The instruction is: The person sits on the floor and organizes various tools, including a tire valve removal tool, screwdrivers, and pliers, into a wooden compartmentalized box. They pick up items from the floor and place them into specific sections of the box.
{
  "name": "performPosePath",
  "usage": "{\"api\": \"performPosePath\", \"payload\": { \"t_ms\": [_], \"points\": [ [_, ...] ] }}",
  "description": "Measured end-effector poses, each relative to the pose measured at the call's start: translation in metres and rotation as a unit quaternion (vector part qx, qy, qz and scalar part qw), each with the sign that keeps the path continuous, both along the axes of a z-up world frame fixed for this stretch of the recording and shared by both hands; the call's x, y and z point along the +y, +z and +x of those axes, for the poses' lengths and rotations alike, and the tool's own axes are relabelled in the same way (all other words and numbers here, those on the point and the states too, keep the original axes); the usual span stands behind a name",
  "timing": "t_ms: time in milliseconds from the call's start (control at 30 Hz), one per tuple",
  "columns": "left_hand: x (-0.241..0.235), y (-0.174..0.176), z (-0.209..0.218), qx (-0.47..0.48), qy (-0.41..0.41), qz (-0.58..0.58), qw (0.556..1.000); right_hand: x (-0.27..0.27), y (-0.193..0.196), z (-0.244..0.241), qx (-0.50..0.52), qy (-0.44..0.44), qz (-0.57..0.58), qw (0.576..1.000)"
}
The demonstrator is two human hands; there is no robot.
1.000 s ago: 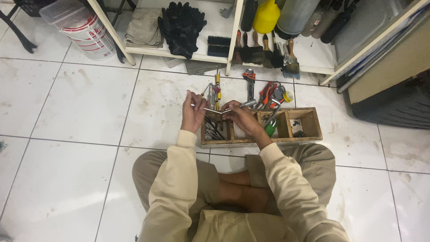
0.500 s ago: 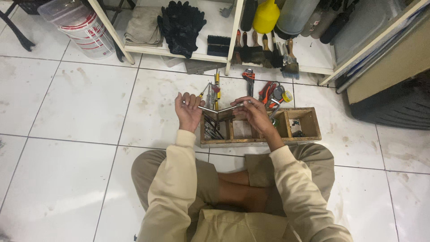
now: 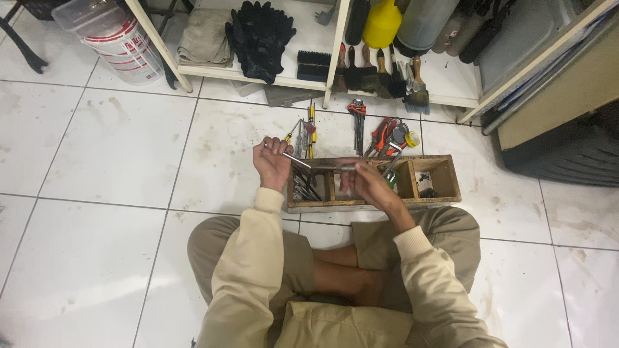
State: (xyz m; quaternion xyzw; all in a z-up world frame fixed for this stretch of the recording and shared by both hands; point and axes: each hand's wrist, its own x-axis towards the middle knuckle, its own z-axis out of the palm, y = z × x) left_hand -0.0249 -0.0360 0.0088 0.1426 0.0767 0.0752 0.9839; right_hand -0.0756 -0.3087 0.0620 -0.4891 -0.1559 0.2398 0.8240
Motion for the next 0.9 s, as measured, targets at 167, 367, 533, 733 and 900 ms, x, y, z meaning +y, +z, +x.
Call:
{"api": "performPosePath", "payload": {
  "t_ms": [167, 367, 533, 733, 900],
  "points": [
    [-0.019, 0.018, -0.006, 0.040, 0.006, 0.045, 0.998, 0.000, -0.001, -0.021, -0.005, 0.067, -0.013, 0.998],
    [-0.027, 0.023, -0.004, 0.003, -0.070, 0.271, 0.960, 0.017, -0.009, -0.042, -0.055, 0.154, -0.087, 0.983],
    [-0.033, 0.051, -0.015, -0.066, -0.115, 0.427, 0.895, 0.031, -0.017, -0.048, -0.064, 0.177, -0.103, 0.977],
    [-0.035, 0.034, -0.015, -0.095, -0.156, 0.453, 0.873, 0.047, -0.013, -0.050, -0.037, 0.212, -0.098, 0.972],
    [-0.025, 0.003, 0.002, -0.103, -0.156, 0.540, 0.820, 0.070, 0.011, -0.051, -0.061, 0.219, -0.109, 0.968]
  ]
}}
